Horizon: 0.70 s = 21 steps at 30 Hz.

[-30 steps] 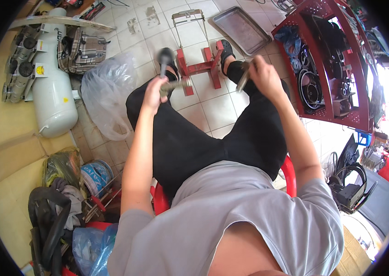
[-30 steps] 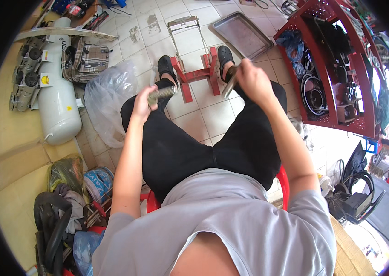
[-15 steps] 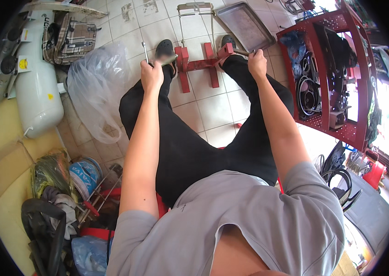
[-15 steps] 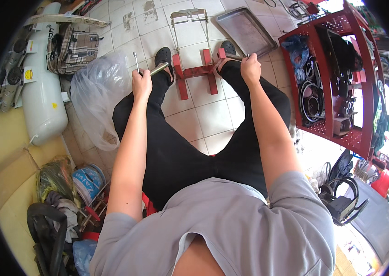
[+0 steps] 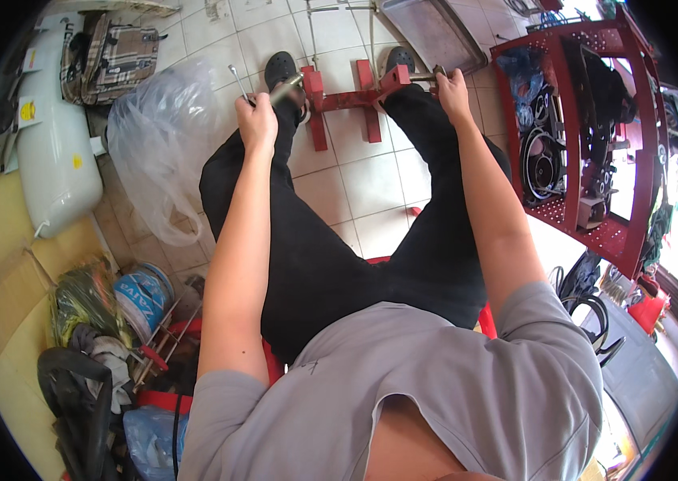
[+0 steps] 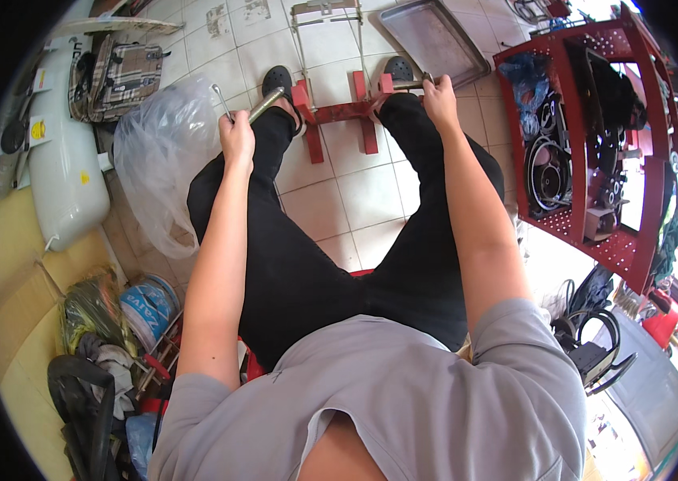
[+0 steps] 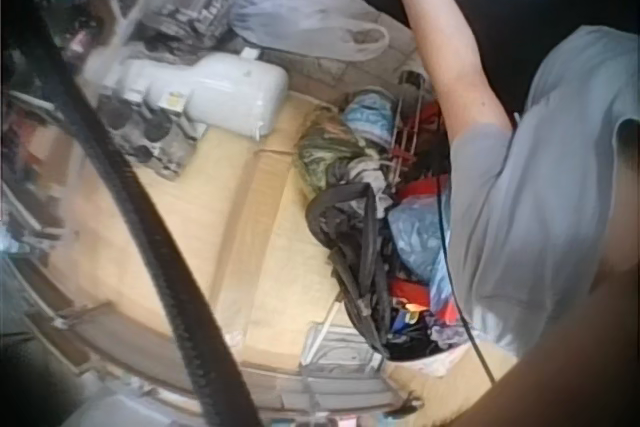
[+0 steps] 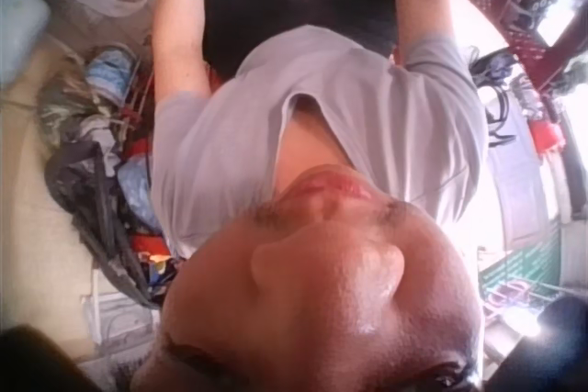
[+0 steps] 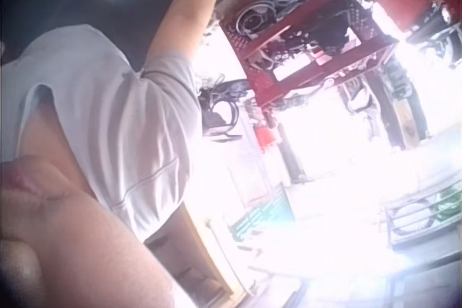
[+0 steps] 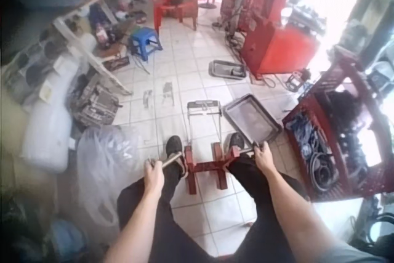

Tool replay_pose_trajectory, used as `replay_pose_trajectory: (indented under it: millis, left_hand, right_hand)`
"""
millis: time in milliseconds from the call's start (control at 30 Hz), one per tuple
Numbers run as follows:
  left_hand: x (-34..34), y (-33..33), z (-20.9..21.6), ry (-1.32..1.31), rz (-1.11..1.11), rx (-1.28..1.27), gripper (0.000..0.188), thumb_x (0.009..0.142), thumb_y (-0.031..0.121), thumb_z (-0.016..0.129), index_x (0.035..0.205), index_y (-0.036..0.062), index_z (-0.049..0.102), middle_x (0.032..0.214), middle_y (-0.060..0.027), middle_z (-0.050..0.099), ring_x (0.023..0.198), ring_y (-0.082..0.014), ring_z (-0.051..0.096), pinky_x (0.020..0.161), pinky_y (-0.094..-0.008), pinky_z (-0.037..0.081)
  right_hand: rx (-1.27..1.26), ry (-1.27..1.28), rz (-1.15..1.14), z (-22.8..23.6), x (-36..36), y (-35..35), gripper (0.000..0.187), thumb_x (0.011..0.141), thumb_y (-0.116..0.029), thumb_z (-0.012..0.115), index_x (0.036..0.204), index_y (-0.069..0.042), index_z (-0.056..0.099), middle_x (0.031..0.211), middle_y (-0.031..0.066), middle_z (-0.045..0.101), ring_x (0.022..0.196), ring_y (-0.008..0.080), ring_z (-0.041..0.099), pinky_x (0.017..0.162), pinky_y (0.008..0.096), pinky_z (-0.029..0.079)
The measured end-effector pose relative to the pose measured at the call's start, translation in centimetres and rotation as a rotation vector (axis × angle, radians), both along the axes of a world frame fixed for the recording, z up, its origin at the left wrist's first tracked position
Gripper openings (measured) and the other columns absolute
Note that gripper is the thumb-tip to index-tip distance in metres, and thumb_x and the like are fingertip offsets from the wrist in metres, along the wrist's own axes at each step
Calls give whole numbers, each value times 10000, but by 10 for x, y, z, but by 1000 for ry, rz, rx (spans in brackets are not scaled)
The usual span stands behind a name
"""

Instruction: The person sits on a low stool and assembles a metal frame structure using a red metal stand as a jig. They insert metal rods into the frame, secure them with bolts, and tighten the connections using a wrench. The person repeatedly adjusts the frame and tightens bolts to ensure the assembly is secure.

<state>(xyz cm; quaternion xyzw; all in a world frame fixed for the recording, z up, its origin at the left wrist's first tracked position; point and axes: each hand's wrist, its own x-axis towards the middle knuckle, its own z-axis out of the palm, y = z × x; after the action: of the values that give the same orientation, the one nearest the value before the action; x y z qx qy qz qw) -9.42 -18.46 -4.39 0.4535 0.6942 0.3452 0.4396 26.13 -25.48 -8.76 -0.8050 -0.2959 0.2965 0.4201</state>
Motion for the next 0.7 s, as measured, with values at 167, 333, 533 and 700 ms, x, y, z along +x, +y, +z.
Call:
replay_pose_trajectory:
  millis: [167, 333, 533, 700]
  left_hand:
    - [-5, 3, -1, -16, -4, 10, 321, 796, 238, 515, 955, -40, 488, 879, -161, 550, 816, -256, 530, 769, -343, 415]
    - [1, -1, 0, -40, -30, -42, 290, 811, 230, 514, 952, -22, 487, 816, -102, 518, 755, -191, 501, 727, -304, 411]
    - [0, 2, -6, -45, -31, -15, 271, 806, 211, 513, 944, -21, 489, 791, -83, 506, 722, -177, 486, 701, -301, 410]
    - [3, 2, -6, 31, -49, 38, 291, 796, 215, 520, 950, -30, 493, 820, -113, 533, 752, -213, 512, 732, -322, 417]
  right_hand:
    - [-138, 99, 65, 10, -6, 10, 379, 855, -325, 491, 940, 44, 510, 814, 184, 598, 732, 276, 623, 643, 355, 479]
    - [-214, -90, 201, -10, 12, 5, 569, 891, -465, 397, 1053, 70, 504, 1090, 336, 537, 1109, 440, 482, 918, 426, 370]
    - [-243, -126, 187, 1, 7, 2, 606, 907, -502, 367, 1108, 52, 507, 1110, 334, 531, 1109, 428, 491, 925, 420, 375]
    - [-17, -17, 94, -4, 6, -2, 585, 913, -490, 388, 1133, 37, 512, 1018, 296, 580, 1034, 377, 551, 891, 399, 409]
